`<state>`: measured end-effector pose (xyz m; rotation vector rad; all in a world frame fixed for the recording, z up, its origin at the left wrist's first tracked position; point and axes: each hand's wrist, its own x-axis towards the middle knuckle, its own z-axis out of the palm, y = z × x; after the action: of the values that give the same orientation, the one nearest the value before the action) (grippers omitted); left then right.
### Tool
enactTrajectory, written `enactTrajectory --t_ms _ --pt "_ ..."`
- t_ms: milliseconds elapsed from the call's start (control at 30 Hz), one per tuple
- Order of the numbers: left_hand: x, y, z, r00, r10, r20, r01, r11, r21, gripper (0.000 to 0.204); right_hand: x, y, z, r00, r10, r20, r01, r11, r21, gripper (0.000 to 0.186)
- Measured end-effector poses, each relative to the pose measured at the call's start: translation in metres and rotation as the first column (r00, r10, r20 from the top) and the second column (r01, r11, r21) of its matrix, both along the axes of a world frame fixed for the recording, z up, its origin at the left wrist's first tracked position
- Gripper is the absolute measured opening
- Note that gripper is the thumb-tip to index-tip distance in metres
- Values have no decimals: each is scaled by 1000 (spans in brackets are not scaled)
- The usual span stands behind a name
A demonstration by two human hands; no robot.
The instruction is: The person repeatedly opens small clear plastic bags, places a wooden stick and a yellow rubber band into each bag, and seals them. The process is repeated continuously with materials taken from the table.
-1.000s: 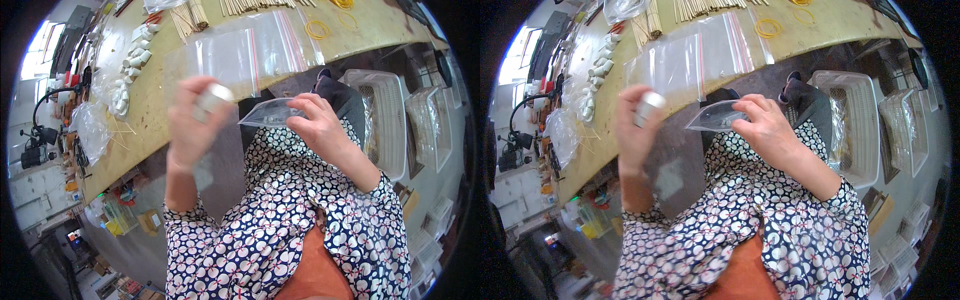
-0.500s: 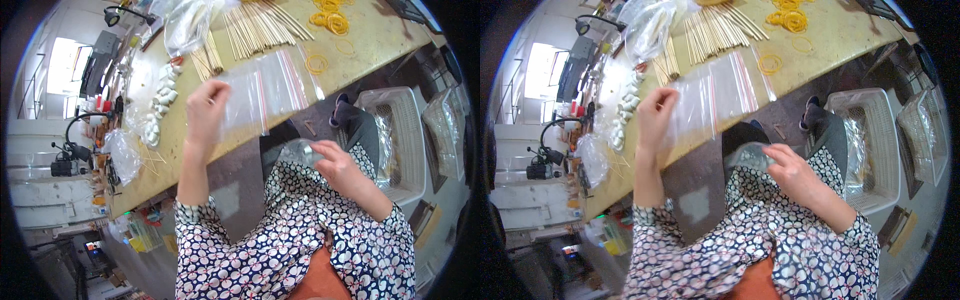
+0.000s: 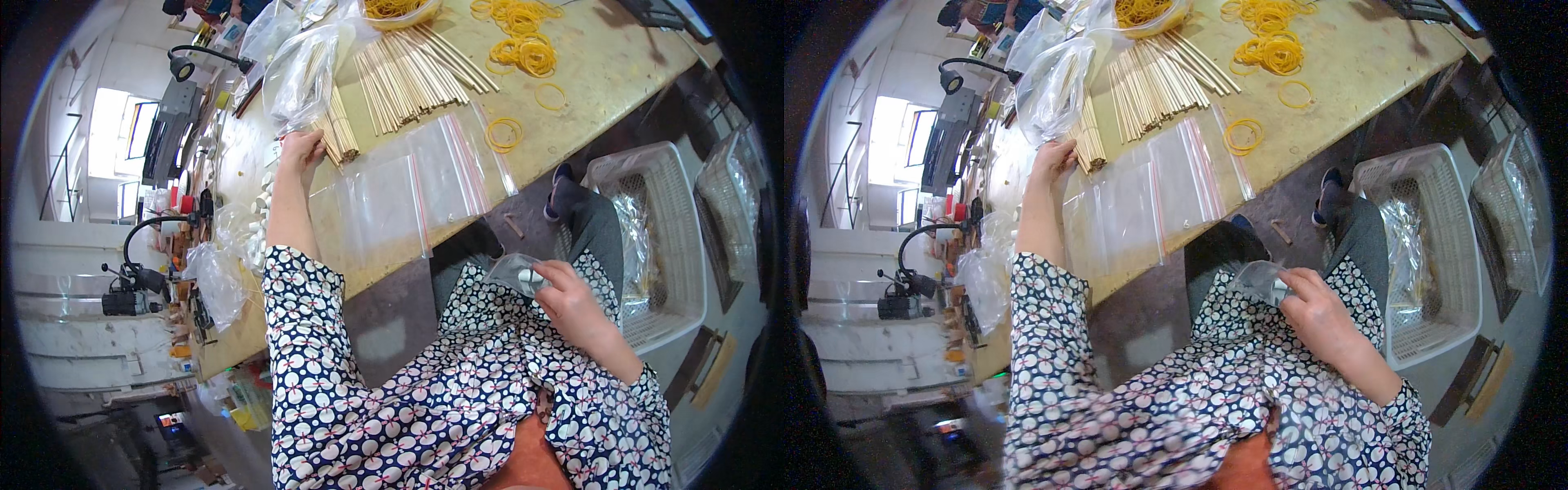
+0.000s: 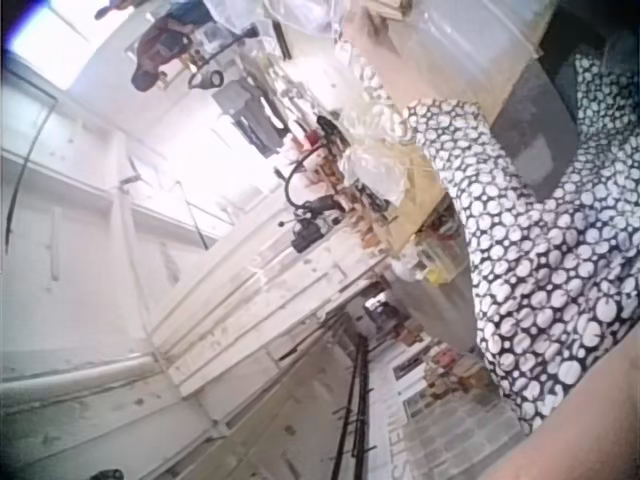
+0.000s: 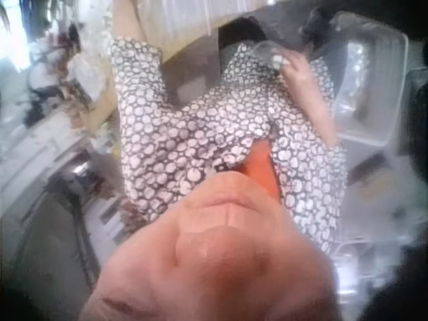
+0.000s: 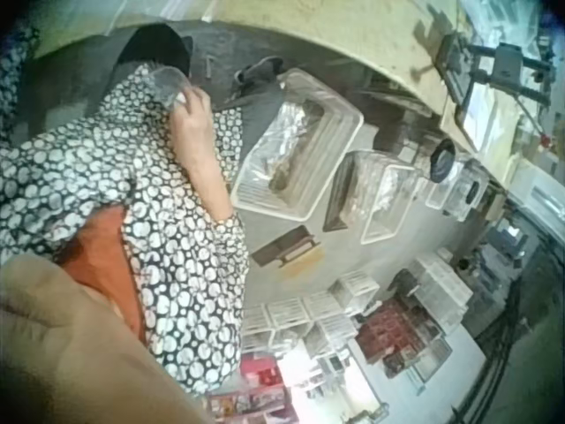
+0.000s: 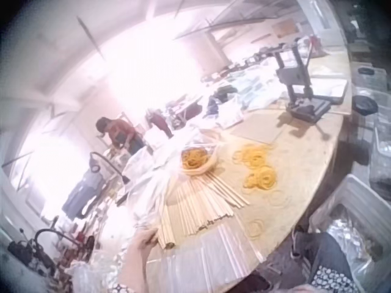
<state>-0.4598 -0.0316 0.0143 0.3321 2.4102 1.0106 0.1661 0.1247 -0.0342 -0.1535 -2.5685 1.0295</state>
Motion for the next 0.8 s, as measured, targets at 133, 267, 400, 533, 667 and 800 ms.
enactTrajectory --t_ms 133,267,400,533,667,800 --pt "37 -9 23 973 155 174 -191 957 217 22 -4 3 4 1000 24 15 -25 999 27 7" --pt "48 -23 36 945 257 204 -313 892 327 16 -8 4 9 999 39 15 -40 998 51 10" --pt "58 -44 32 953 250 170 -301 746 593 11 -11 3 10 999 33 -2 -33 995 96 9" --pt "59 -56 25 974 183 137 -226 686 692 11 -14 -1 12 1000 29 -6 -28 993 116 9" --pt "60 -61 24 945 319 71 -250 566 785 9 -16 -3 14 999 38 -4 -38 991 132 9" --pt "105 -69 41 931 348 -108 -35 380 924 6 -19 1 16 1000 5 -29 -2 993 117 9"
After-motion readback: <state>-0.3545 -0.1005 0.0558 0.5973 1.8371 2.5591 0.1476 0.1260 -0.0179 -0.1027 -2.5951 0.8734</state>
